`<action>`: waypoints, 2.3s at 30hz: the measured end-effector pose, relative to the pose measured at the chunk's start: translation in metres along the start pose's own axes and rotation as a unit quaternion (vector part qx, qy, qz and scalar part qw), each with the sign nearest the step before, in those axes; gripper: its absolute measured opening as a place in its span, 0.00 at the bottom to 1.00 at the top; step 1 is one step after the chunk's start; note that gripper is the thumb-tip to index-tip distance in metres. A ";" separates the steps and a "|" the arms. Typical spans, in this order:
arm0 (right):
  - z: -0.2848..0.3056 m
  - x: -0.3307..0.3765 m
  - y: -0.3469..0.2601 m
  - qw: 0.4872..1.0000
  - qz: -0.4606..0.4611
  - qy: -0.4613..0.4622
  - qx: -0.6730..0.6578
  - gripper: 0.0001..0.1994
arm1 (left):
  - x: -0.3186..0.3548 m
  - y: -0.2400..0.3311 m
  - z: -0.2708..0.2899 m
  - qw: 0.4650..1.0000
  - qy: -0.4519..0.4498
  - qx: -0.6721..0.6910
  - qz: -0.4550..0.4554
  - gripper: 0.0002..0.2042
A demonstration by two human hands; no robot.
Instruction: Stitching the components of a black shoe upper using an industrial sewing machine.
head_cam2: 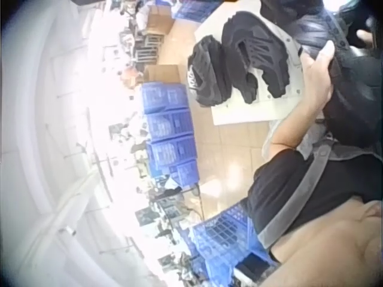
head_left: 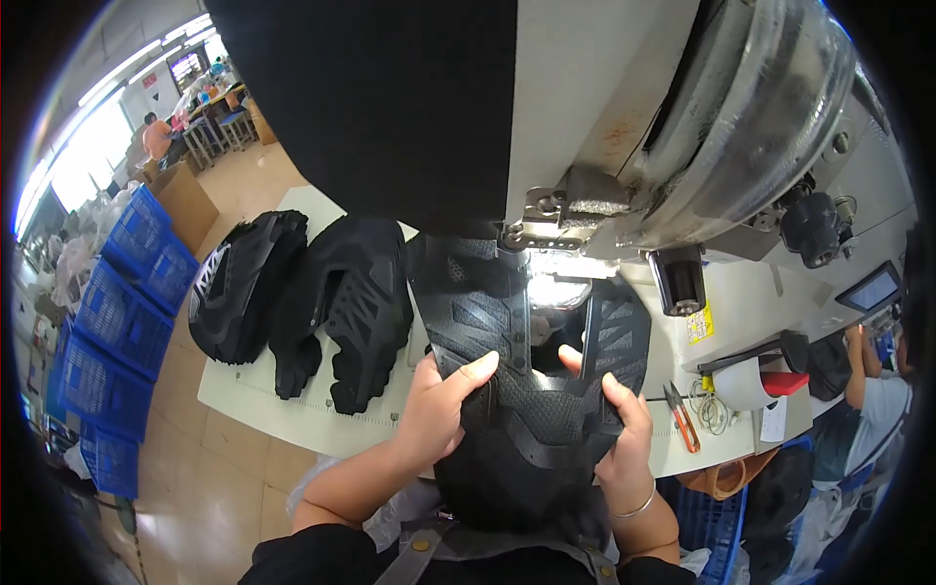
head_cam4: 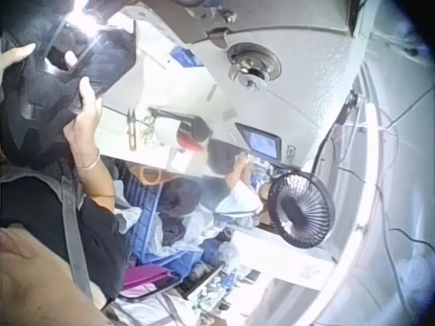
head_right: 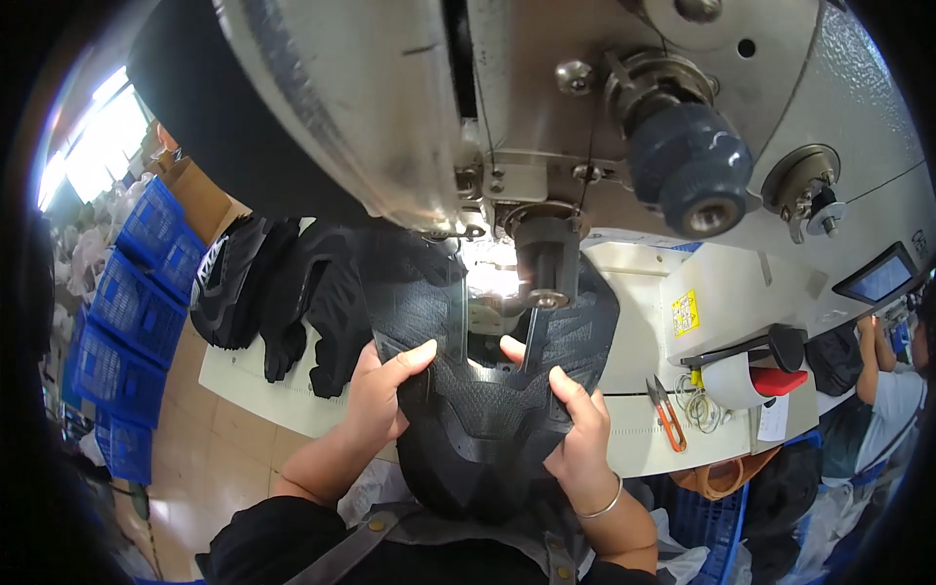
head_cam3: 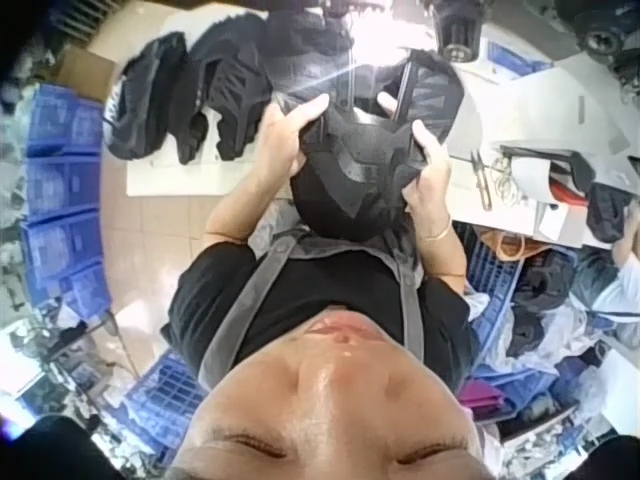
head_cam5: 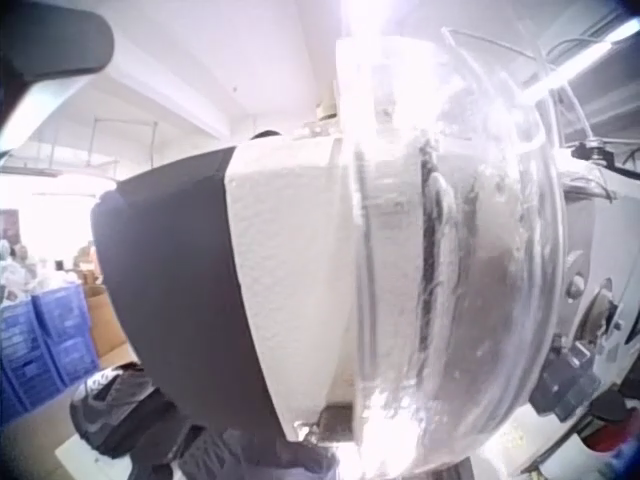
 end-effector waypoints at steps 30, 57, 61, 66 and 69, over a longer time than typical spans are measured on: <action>0.004 -0.003 -0.031 0.987 0.093 -0.011 0.132 0.14 | -0.004 0.021 -0.015 0.960 -0.072 -0.256 -0.093 0.08; 0.021 -0.027 -0.049 0.967 0.152 0.000 0.203 0.07 | -0.012 0.037 -0.019 0.925 -0.039 -0.317 -0.206 0.08; 0.022 -0.038 -0.049 0.971 0.138 0.007 0.196 0.05 | -0.022 0.041 -0.022 0.935 -0.020 -0.280 -0.218 0.08; 0.013 -0.052 -0.057 0.970 0.147 0.012 0.195 0.05 | -0.039 0.046 -0.022 0.931 -0.034 -0.310 -0.189 0.07; 0.009 -0.058 -0.063 0.965 0.175 0.010 0.193 0.04 | -0.049 0.053 -0.024 0.929 -0.026 -0.324 -0.176 0.06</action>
Point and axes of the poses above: each hand's wrist, its own x-axis away from the middle knuckle, its own z-axis out of the back of the hand, y = z × x, the point moved 9 cm from there along -x, towards the middle knuckle
